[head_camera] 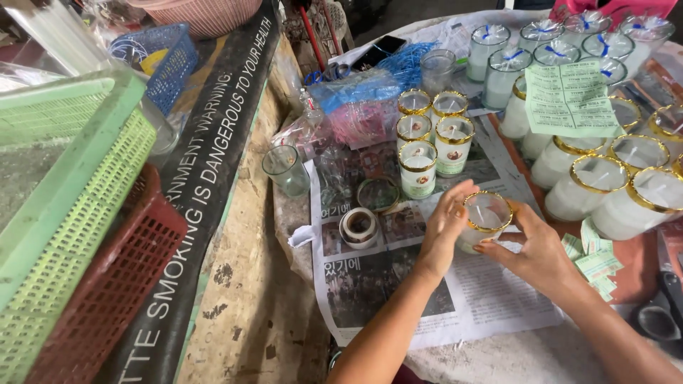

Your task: Applying decorative gold bands and labels to glass candle jars at a workspace.

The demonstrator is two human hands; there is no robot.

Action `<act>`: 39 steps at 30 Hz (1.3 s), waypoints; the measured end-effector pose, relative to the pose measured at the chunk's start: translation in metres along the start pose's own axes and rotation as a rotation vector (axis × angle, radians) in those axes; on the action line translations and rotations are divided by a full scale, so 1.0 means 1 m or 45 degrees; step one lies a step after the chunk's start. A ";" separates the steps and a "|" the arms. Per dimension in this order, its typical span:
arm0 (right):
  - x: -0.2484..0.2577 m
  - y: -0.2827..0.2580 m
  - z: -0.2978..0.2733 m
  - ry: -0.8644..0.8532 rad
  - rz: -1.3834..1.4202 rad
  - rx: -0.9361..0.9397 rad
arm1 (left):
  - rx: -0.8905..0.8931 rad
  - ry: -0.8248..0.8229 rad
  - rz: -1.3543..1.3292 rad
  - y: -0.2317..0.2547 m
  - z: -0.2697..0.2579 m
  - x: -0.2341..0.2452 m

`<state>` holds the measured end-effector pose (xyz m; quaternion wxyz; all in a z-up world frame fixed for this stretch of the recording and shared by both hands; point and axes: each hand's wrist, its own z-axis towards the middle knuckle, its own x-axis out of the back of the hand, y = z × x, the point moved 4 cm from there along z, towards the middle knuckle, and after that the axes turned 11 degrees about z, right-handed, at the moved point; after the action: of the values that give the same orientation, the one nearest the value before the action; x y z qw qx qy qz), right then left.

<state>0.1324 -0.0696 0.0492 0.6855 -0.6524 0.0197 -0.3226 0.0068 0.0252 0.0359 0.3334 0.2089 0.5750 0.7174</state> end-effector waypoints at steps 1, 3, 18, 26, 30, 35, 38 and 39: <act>0.001 -0.003 0.000 -0.002 0.005 -0.006 | 0.008 0.000 0.003 -0.006 0.002 0.000; 0.003 -0.004 0.000 -0.040 -0.059 -0.147 | -0.010 0.178 0.023 -0.016 0.007 0.007; -0.007 -0.001 -0.002 -0.028 0.029 -0.035 | -0.148 0.210 0.147 0.011 0.004 0.008; 0.008 0.005 0.044 0.252 0.146 -0.206 | -0.059 0.433 0.326 0.049 -0.045 0.060; 0.005 -0.031 0.090 0.358 0.170 -0.524 | -0.187 0.450 0.833 0.060 -0.104 0.061; -0.001 0.010 0.164 0.427 0.106 -0.364 | -0.028 0.486 0.790 0.010 -0.141 0.070; -0.003 0.014 0.192 0.376 -0.006 -0.368 | -0.111 0.525 0.815 0.004 -0.140 0.075; -0.004 0.015 0.197 0.344 -0.060 -0.436 | -0.161 0.532 0.833 0.006 -0.141 0.075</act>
<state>0.2237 0.1049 0.0627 0.5482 -0.7104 0.1507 -0.4149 -0.1429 -0.0185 -0.0006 -0.0250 0.2099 0.4882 0.8467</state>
